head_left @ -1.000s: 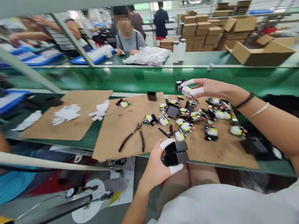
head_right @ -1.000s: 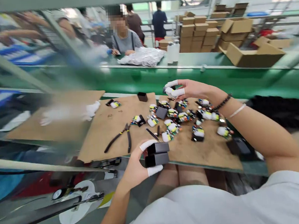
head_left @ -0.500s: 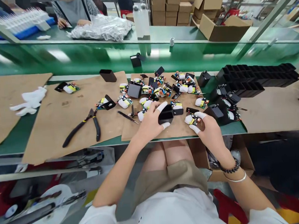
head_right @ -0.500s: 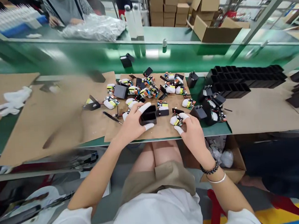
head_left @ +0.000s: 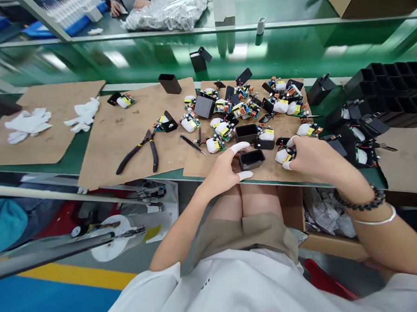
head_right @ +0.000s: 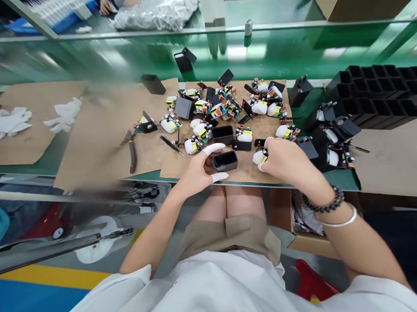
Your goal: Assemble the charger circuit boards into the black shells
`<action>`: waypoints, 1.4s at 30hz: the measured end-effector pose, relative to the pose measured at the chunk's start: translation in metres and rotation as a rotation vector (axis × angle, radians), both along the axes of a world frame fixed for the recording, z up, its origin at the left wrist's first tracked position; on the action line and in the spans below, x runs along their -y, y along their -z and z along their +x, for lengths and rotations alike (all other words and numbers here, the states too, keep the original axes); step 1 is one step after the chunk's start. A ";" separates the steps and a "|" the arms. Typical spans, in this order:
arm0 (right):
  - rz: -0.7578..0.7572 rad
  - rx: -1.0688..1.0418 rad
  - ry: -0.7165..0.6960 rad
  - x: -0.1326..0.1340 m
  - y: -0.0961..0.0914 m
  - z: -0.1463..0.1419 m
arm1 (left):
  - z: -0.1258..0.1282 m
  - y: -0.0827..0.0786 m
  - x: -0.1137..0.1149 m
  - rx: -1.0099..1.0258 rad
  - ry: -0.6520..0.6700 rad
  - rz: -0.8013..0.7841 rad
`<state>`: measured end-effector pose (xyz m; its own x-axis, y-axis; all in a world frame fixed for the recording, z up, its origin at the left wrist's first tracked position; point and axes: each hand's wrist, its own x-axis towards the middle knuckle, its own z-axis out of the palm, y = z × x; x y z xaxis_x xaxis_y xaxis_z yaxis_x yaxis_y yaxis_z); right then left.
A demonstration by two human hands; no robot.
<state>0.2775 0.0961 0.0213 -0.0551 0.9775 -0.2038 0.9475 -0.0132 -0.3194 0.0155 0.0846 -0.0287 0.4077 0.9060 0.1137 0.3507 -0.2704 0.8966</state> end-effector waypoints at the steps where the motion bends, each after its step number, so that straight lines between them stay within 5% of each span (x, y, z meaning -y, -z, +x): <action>1: -0.056 -0.038 -0.006 -0.004 -0.006 0.002 | -0.001 -0.002 -0.001 -0.015 0.042 0.006; 4: -0.186 -0.375 0.007 -0.001 -0.017 0.012 | -0.003 -0.008 -0.003 -0.072 0.160 0.008; 7: -0.236 -1.005 0.083 0.025 -0.012 0.013 | -0.001 -0.011 -0.003 -0.111 0.218 -0.068; 12: 0.028 -1.441 0.313 0.072 0.025 -0.010 | 0.004 -0.009 -0.003 -0.063 0.267 -0.077; 16: 0.241 -1.521 0.387 0.086 0.052 -0.028 | 0.013 -0.007 0.001 -0.022 0.251 -0.143; 25: 0.354 -1.535 0.568 0.096 0.060 -0.061 | 0.056 -0.004 0.013 -0.280 -0.258 0.090; 27: 0.394 -1.551 0.606 0.095 0.059 -0.066 | 0.052 -0.005 0.017 -0.231 -0.226 0.058; 33: 0.523 -1.312 0.572 0.088 0.061 -0.059 | 0.025 -0.008 0.004 -0.004 0.156 -0.239; 38: 0.560 -1.258 0.446 0.082 0.057 -0.057 | 0.031 -0.010 -0.023 0.072 0.280 -0.212; 42: 0.613 -1.220 0.303 0.091 0.047 -0.060 | 0.036 -0.025 -0.009 0.109 0.222 -0.082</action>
